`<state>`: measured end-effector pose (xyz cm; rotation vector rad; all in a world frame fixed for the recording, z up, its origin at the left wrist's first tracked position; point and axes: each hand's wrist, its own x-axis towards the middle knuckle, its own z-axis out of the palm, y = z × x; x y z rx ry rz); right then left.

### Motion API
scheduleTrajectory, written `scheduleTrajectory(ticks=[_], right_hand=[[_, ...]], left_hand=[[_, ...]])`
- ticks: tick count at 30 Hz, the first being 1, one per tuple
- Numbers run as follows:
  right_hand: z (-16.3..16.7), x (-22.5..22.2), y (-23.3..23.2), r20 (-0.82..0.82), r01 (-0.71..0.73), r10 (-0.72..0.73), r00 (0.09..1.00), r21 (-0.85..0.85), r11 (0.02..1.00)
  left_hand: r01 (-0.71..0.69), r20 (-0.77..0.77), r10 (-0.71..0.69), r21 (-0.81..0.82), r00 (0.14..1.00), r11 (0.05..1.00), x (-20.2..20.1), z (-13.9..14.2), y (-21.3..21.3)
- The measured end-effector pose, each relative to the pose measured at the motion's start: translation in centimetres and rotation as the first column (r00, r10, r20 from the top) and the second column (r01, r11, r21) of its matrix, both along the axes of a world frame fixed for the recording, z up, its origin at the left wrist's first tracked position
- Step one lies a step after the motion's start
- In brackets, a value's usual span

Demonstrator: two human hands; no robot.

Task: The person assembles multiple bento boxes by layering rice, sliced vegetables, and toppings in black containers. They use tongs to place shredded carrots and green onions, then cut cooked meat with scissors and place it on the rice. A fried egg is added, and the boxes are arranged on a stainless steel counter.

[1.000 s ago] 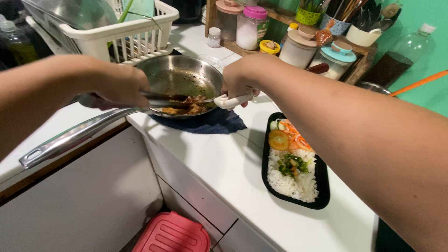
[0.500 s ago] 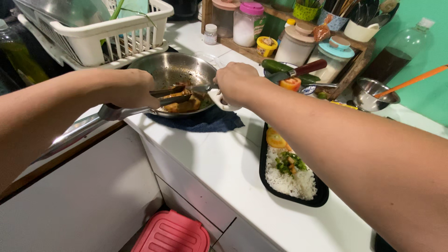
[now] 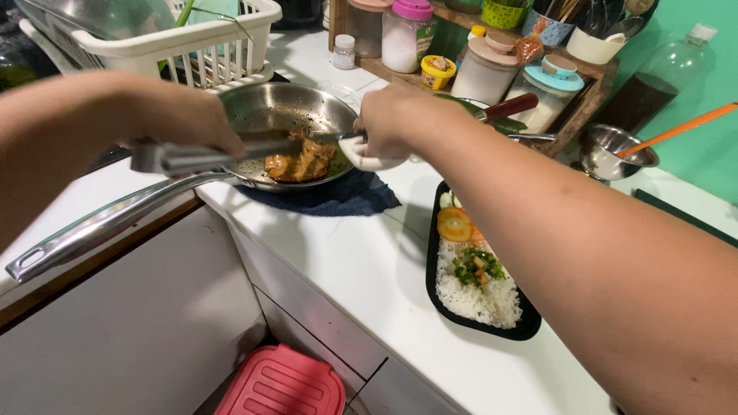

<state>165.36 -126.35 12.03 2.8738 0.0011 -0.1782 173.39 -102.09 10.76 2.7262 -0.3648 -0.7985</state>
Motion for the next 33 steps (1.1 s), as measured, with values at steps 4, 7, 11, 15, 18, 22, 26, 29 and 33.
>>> scheduleTrajectory(ticks=[4, 7, 11, 15, 18, 22, 26, 29, 33], right_hand=[[-0.1, 0.0, -1.2, -0.123, 0.218, -0.183, 0.975, 0.419, 0.881], [-1.4, -1.8, -2.5, -0.388, 0.389, -0.096, 0.917, 0.810, 0.438], [-4.0, -5.2, -3.1, -0.500, 0.535, 0.191, 0.845, 0.792, -0.294], [-5.5, -8.6, -1.6, -0.582, 0.589, 0.303, 0.755, 0.396, -0.704], [-5.8, -10.1, -0.2, -0.471, 0.617, 0.484, 0.737, 0.179, -0.766], [-6.1, -9.3, 2.0, -0.339, 0.655, 0.592, 0.731, 0.104, -0.748], [-6.7, -7.4, 3.9, -0.376, 0.602, 0.527, 0.763, 0.114, -0.790], [-7.3, -5.9, 5.1, -0.380, 0.565, 0.484, 0.788, 0.136, -0.814], [-8.3, -4.3, 6.5, -0.498, 0.416, 0.251, 0.830, 0.255, -0.873]], left_hand=[[-0.117, -0.008, 0.117, -0.024, 0.993, 0.993, 0.9, 1.3, 1.3], [-0.225, -0.077, 0.218, -0.104, 0.973, 0.969, 1.4, 0.5, 2.4], [-0.133, -0.224, 0.077, -0.248, 0.972, 0.960, 2.5, -1.0, 4.0], [-0.116, -0.418, -0.092, -0.446, 0.904, 0.887, 3.5, -2.2, 5.4], [-0.157, -0.390, -0.047, -0.474, 0.920, 0.867, 3.4, -2.8, 5.8], [-0.283, -0.417, 0.034, -0.552, 0.908, 0.784, 2.6, -3.0, 6.2], [-0.447, -0.552, 0.041, -0.628, 0.833, 0.636, 1.8, -2.9, 5.9], [-0.422, -0.516, 0.029, -0.666, 0.856, 0.615, 1.8, -2.8, 5.6], [-0.439, -0.612, -0.122, -0.678, 0.781, 0.590, 2.2, -2.6, 6.0]])
